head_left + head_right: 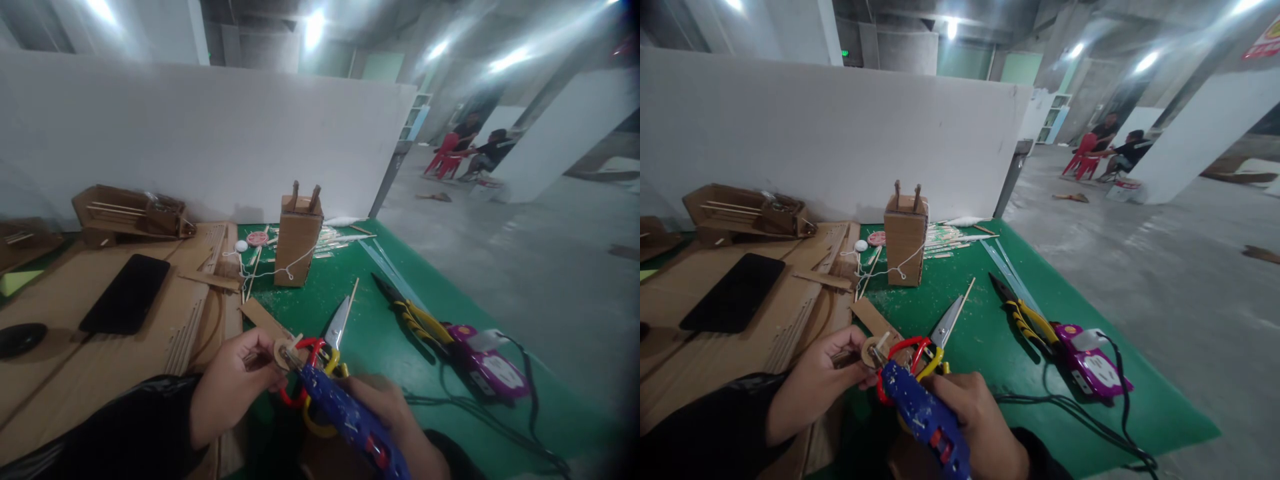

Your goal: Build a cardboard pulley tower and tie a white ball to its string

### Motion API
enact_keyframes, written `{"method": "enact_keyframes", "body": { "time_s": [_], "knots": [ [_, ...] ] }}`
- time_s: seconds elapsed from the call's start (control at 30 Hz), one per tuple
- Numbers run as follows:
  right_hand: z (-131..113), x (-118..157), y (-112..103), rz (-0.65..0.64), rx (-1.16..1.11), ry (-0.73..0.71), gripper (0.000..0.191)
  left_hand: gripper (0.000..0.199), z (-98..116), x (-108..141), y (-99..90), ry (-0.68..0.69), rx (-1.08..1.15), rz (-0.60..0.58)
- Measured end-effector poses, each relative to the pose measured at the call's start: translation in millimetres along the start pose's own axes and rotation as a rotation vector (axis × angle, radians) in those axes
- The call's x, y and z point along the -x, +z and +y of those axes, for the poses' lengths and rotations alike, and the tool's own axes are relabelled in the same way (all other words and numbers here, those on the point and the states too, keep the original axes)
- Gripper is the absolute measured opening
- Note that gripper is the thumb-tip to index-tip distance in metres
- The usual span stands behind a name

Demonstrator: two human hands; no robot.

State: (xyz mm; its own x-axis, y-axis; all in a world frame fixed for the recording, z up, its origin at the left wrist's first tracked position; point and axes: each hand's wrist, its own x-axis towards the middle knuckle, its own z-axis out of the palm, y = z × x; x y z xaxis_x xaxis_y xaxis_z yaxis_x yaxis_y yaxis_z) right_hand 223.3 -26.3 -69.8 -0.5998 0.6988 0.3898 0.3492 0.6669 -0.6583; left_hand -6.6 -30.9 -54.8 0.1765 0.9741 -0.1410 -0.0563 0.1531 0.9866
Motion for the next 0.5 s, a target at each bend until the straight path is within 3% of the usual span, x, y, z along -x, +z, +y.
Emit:
{"method": "enact_keyframes", "body": {
  "time_s": [0.5],
  "knots": [
    [-3.4,-0.9,-2.1,-0.046,-0.088,0.057,0.043,0.018,6.3,1.7,1.8,-0.028,-0.102,0.05]
  ]
}}
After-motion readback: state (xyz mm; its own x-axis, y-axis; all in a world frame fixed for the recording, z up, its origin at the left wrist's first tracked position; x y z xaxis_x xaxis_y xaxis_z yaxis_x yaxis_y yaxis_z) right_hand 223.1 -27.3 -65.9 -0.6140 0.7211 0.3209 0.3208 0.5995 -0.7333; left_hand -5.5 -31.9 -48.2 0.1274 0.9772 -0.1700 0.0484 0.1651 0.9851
